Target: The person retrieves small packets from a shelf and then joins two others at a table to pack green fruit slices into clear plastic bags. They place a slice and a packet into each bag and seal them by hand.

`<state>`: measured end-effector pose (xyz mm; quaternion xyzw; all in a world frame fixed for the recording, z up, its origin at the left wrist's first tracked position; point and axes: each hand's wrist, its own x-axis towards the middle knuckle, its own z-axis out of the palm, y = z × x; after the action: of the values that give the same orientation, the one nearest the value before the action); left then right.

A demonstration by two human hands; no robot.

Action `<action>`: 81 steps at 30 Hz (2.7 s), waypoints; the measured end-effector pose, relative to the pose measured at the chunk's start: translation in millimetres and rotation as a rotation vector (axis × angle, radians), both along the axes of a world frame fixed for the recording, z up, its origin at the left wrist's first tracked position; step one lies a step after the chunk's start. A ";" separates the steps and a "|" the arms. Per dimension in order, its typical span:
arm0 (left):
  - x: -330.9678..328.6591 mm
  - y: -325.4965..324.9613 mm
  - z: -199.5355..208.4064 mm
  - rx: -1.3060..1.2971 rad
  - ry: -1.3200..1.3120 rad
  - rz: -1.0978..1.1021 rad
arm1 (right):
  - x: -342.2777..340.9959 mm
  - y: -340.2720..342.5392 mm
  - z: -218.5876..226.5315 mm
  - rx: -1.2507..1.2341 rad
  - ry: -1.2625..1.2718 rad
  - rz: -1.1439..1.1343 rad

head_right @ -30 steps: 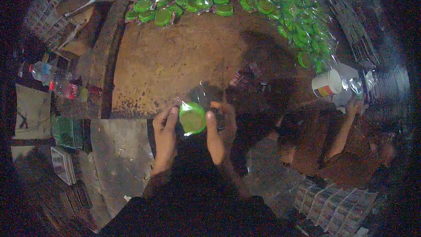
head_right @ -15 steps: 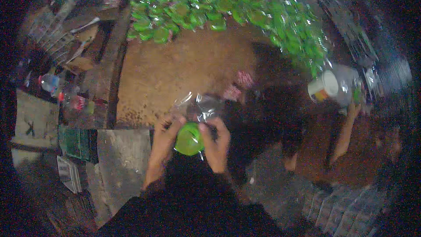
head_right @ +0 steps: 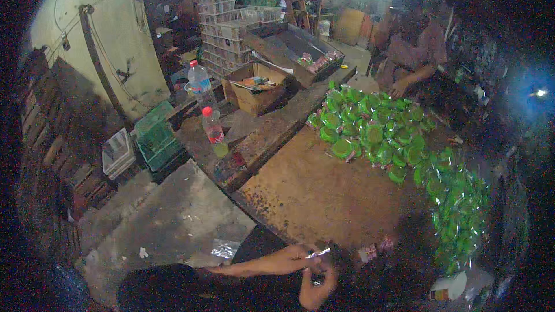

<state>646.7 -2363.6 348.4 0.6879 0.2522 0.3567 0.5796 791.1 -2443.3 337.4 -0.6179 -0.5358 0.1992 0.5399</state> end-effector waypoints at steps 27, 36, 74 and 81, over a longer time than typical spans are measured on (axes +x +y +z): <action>-4.0 -29.5 23.5 0.221 0.212 0.367 | 9.2 -4.3 -39.1 -0.191 0.299 0.168; -45.9 -22.3 -15.9 0.154 0.358 0.272 | -12.5 -0.2 -30.7 0.034 0.394 0.236; -22.0 -5.5 50.0 0.219 0.531 0.088 | -3.7 6.9 -18.8 -0.097 0.487 0.080; 6.4 19.4 31.6 -0.085 0.185 0.262 | 11.6 17.4 0.7 0.012 0.230 0.060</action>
<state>653.1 -2344.2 380.0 0.6536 0.4069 0.3536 0.5312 802.7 -2425.9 338.1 -0.5713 -0.4900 0.2815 0.5952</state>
